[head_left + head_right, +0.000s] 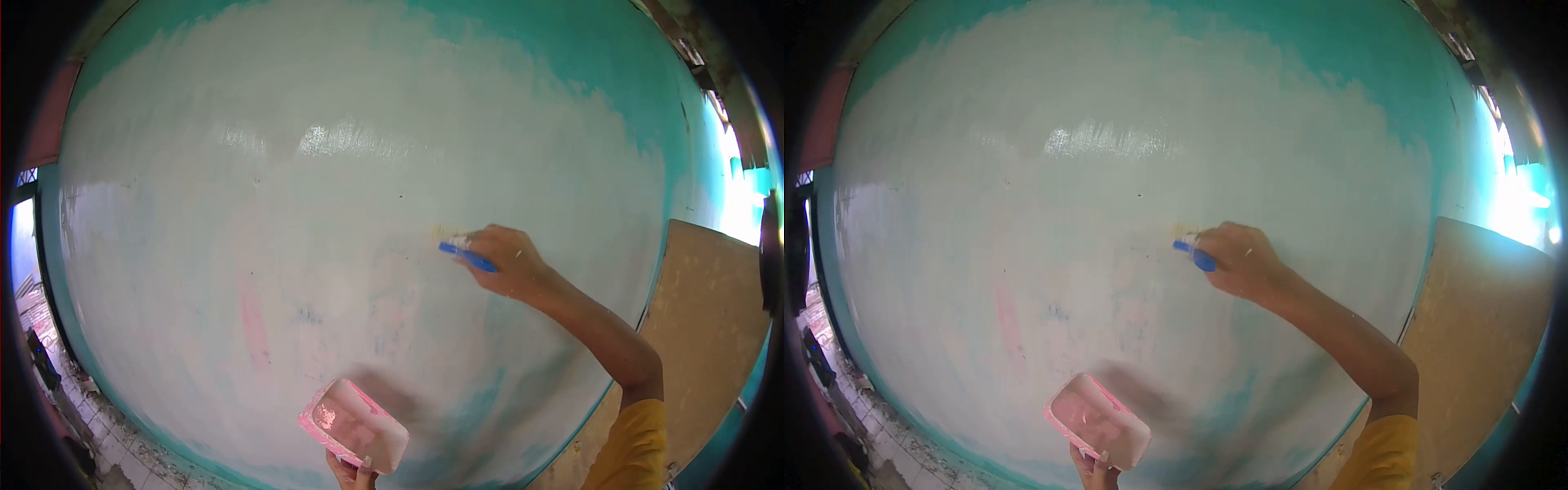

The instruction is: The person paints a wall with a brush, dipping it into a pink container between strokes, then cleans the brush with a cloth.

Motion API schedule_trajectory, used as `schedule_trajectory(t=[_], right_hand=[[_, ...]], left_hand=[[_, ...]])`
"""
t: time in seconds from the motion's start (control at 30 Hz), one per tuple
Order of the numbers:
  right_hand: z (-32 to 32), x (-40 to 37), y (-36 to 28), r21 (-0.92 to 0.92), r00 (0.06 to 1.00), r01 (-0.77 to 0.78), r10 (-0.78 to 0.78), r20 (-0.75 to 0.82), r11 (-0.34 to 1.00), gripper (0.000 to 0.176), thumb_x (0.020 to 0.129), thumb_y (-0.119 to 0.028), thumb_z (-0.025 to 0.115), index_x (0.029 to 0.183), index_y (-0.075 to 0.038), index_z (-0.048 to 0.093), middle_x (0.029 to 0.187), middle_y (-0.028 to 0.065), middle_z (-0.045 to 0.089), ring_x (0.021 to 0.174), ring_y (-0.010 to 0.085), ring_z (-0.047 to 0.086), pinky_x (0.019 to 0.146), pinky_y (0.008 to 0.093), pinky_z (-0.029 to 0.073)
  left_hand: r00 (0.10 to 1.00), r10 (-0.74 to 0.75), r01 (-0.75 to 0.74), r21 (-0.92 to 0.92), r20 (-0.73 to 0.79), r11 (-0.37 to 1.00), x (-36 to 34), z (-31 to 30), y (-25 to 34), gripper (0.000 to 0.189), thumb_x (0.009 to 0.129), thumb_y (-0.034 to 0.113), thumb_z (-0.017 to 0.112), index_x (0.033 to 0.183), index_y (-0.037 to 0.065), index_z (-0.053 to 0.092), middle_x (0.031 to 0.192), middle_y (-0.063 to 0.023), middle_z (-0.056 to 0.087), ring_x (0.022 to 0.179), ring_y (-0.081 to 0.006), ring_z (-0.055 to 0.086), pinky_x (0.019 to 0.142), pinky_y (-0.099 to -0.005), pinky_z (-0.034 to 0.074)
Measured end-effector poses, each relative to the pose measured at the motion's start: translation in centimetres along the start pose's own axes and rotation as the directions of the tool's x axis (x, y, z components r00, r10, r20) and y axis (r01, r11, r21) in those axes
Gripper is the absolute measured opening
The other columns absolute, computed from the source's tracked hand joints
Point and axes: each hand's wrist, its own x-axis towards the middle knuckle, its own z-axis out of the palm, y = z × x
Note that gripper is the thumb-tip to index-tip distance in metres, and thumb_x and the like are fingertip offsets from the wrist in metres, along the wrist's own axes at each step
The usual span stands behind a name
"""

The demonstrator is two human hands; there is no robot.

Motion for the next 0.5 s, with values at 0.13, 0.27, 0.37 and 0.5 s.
schedule_trajectory(t=[0.13,0.27,0.37,0.5], right_hand=[[-1.2,3.2,3.4,-0.168,0.984,-0.032,0.060,0.167,0.985,0.027,0.090,-0.036,0.061,0.106,-0.017,0.070,0.090,0.0128,0.068,0.085,0.0297,0.065,0.076,0.0389,0.053],[-6.2,11.6,7.8,-0.214,0.962,-0.273,0.272,-0.034,0.938,0.049,0.085,-0.054,0.062,0.091,-0.006,0.072,0.078,0.0176,0.067,0.074,0.0315,0.066,0.070,0.0411,0.051],[-8.1,16.7,11.4,-0.223,0.912,-0.239,0.140,-0.384,0.945,0.040,0.087,-0.049,0.062,0.093,-0.010,0.073,0.078,0.0128,0.069,0.074,0.0298,0.067,0.070,0.0418,0.052],[-10.7,18.7,9.7,-0.253,0.902,-0.379,0.294,-0.315,0.890,0.035,0.090,-0.042,0.058,0.091,-0.009,0.069,0.090,0.0143,0.070,0.089,0.0314,0.066,0.079,0.0402,0.052]], left_hand=[[0.999,-0.038,0.039,-0.057,0.012,0.998,-0.3,0.8,0.1,0.087,0.087,0.032,0.068,0.149,0.009,0.012,0.142,-0.0134,0.033,0.123,-0.0266,0.042,0.091,-0.0365,0.045],[0.995,-0.081,0.077,-0.083,-0.049,0.994,-0.3,1.2,-1.3,0.090,0.088,0.028,0.068,0.150,0.009,0.006,0.145,-0.0134,0.031,0.124,-0.0267,0.042,0.091,-0.0363,0.045],[0.998,-0.051,0.049,-0.061,-0.042,0.997,-0.1,1.2,-2.5,0.093,0.088,0.028,0.068,0.151,0.009,0.002,0.145,-0.0133,0.030,0.125,-0.0269,0.040,0.093,-0.0366,0.044],[0.997,-0.070,0.070,0.012,-0.034,0.997,-0.3,1.8,-0.9,0.093,0.088,0.029,0.067,0.150,0.007,0.001,0.145,-0.0150,0.030,0.127,-0.0277,0.038,0.096,-0.0380,0.042]])
